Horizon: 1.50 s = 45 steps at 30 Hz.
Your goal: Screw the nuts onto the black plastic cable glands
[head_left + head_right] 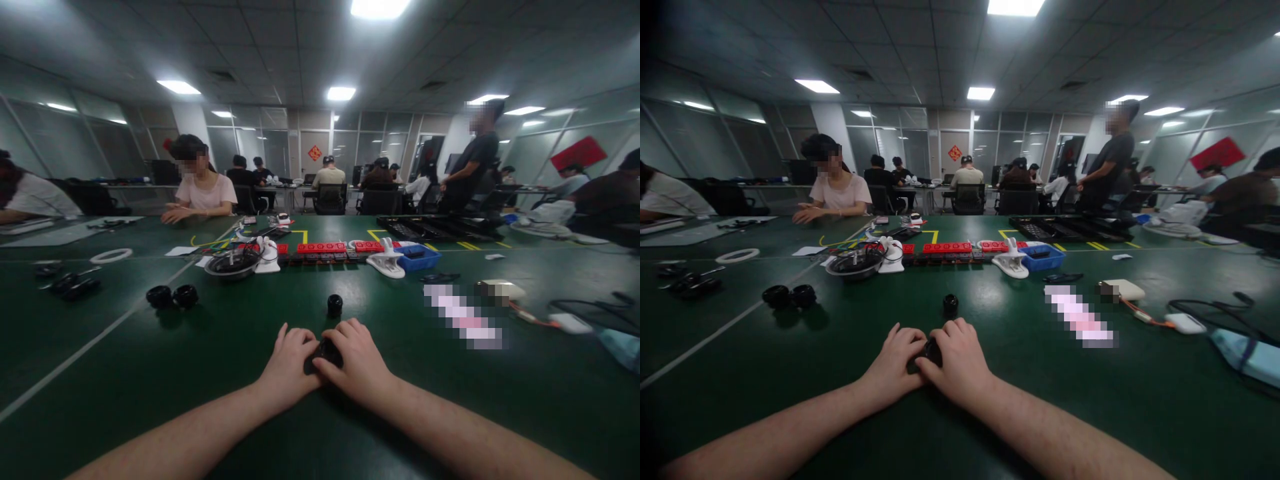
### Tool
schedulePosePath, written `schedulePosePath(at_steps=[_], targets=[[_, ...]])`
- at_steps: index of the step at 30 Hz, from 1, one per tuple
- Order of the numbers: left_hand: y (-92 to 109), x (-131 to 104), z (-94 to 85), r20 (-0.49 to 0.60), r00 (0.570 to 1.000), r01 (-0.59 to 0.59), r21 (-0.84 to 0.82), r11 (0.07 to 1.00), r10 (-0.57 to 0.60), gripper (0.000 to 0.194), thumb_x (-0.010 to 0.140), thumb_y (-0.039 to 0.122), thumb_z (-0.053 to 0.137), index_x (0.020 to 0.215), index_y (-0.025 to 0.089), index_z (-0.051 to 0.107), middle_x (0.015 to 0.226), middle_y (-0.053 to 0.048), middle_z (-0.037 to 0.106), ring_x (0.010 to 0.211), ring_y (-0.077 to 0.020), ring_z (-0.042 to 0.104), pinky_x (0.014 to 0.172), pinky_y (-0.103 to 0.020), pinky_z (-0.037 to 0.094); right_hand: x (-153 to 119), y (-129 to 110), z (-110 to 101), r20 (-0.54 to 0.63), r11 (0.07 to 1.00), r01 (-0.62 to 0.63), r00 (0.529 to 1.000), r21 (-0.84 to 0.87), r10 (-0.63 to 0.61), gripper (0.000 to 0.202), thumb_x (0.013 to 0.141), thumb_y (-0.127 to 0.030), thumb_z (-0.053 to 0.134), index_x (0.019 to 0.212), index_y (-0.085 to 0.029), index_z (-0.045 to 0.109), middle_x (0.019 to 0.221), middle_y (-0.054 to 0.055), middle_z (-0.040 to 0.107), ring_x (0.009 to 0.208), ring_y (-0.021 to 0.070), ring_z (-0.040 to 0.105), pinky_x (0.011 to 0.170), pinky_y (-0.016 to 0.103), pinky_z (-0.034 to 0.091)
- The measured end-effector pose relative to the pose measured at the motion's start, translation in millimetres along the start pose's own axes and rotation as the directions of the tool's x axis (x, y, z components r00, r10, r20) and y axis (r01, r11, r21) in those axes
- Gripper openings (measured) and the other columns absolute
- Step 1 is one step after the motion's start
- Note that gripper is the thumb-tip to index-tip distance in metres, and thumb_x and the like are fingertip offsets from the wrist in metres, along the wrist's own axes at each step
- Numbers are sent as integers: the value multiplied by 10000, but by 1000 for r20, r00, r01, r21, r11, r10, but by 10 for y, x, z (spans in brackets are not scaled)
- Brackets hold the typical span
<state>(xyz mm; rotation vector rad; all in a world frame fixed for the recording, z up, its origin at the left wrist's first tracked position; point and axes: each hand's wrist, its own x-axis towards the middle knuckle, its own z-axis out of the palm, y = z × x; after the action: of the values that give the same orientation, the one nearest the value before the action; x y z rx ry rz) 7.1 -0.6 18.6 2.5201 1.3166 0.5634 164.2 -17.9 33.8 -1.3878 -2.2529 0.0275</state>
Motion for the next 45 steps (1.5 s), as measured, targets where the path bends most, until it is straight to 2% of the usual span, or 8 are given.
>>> schedulePosePath(at_steps=[19,34,45], targets=[[-44,5,30,-8,1000,-5,-26,1000,4,247,662,352,567,874,224,570,918,-13,504,934,-209,463,1000,-543,134,-35,-16,-48,1,997,64,998,43,-64,253,732,-285,560,960,-176,546,843,51,537,832,195,446,763,346,385],[-3,9,18,6,1000,24,-31,999,-24,255,639,261,560,890,217,570,907,-12,512,934,-195,471,1010,-517,129,-57,-27,-24,17,989,108,994,104,-110,235,733,-185,485,964,-178,526,881,52,521,848,184,427,778,338,377],[-23,9,33,11,1000,19,-32,999,-18,286,619,194,536,899,238,570,921,-9,512,952,-203,463,1011,-521,129,-76,-63,-60,10,971,194,980,143,-198,278,739,-181,464,1008,-203,530,1013,51,534,975,196,404,895,376,322]])
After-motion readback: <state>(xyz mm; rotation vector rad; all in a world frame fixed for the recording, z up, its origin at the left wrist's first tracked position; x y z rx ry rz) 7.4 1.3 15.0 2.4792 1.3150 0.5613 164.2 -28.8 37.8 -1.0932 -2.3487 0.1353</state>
